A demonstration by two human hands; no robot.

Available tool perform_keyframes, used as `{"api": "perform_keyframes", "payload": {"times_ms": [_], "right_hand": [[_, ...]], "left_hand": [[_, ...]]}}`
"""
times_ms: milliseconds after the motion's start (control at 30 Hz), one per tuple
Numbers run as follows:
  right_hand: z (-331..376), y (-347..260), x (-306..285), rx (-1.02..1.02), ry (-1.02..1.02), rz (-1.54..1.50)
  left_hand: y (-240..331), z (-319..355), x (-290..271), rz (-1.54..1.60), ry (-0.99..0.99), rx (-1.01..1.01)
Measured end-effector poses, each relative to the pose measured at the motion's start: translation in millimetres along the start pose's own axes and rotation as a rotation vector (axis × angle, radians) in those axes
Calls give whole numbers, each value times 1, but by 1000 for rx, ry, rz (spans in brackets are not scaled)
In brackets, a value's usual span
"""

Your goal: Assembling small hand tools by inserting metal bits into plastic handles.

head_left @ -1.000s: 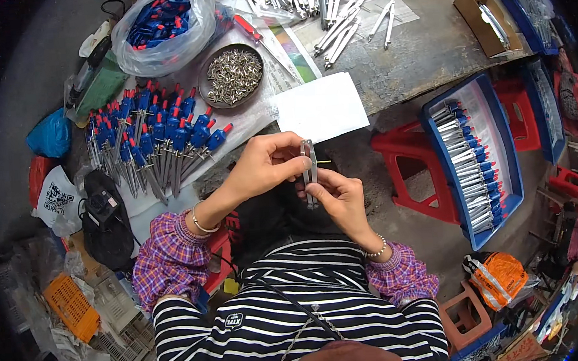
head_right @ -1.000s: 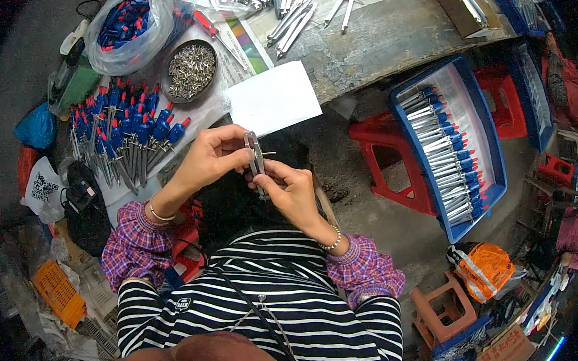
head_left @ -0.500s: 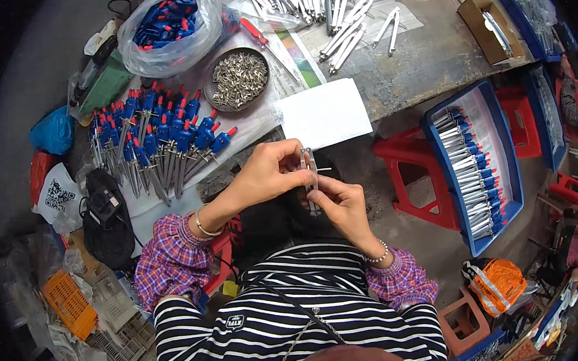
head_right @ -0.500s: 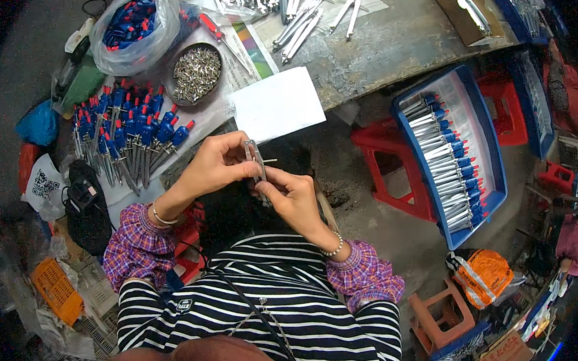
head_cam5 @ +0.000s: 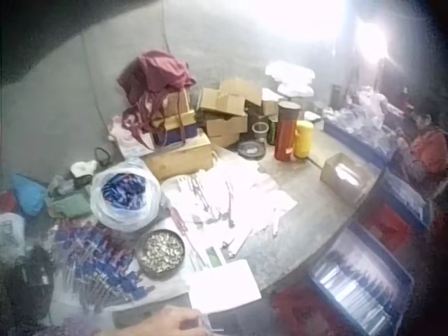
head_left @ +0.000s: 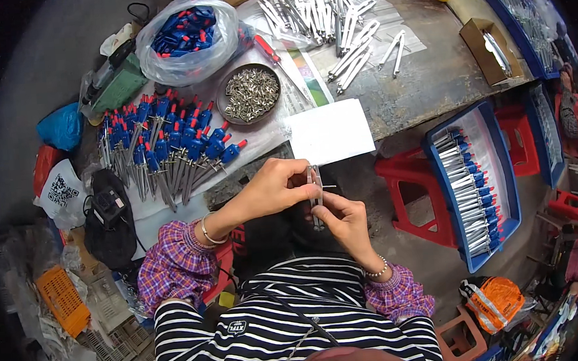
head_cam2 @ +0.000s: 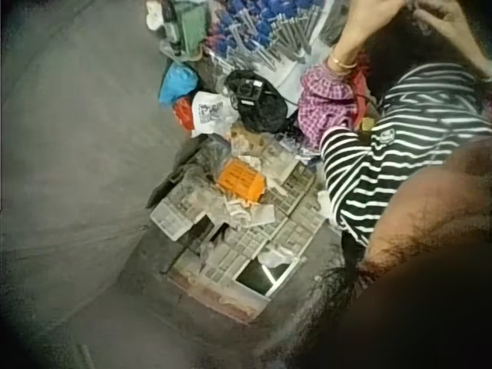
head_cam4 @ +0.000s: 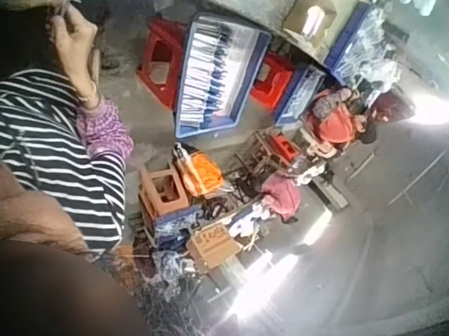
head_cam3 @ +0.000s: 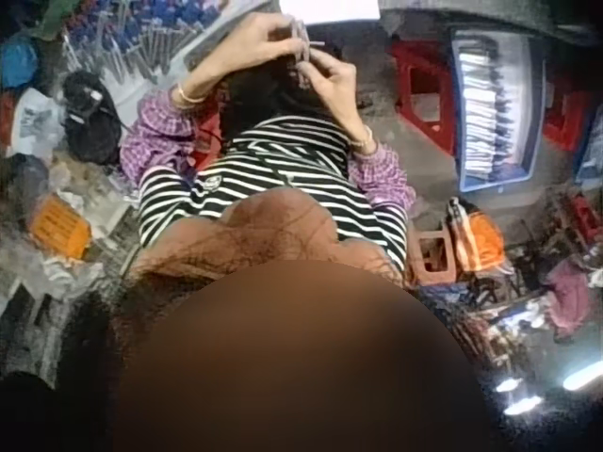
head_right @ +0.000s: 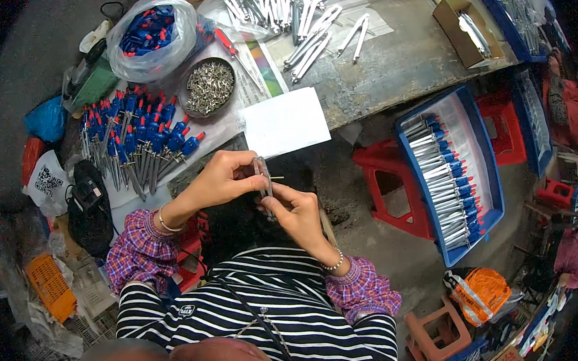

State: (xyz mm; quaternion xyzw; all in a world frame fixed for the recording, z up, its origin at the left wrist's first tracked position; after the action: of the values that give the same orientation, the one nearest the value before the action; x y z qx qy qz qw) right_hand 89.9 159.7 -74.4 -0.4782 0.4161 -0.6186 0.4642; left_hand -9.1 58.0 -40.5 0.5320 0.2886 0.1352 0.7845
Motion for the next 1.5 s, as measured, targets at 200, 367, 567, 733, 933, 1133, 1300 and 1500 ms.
{"api": "perform_keyframes", "payload": {"times_ms": [200, 367, 567, 733, 933, 1133, 1300, 1500], "right_hand": [[1, 7, 1, 61, -29, -144], [2, 5, 3, 122, -108, -244], [1, 1, 5, 221, -188, -389], [0, 7, 2, 183, -191, -443], [-11, 14, -25, 192, -69, -387], [-8, 25, -36, 204, -68, -243], [-9, 21, -36, 201, -67, -146], [-10, 17, -42, 192, -38, -73]], "left_hand": [[11, 2, -3, -54, 53, 79], [20, 2, -4, -91, 70, 119], [25, 0, -3, -3, 72, 158], [29, -5, -2, -114, 1, 145], [47, -32, -41, -425, 188, 355], [45, -80, -64, -1085, 368, 492], [37, -100, -60, -1314, 458, 536], [40, -105, -61, -1405, 380, 594]]}}
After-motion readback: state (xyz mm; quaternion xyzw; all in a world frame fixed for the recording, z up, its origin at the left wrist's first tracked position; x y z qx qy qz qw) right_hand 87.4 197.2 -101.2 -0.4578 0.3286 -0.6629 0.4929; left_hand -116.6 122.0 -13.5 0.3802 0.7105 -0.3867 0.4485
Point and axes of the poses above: each hand's wrist, its own z-axis away from the middle knuckle, its own x-axis out of the palm, y = z × x, the point moved 6 cm from there along -z, towards the middle knuckle, and after that the axes turned 2 degrees about -z, right-handed, at the moved point
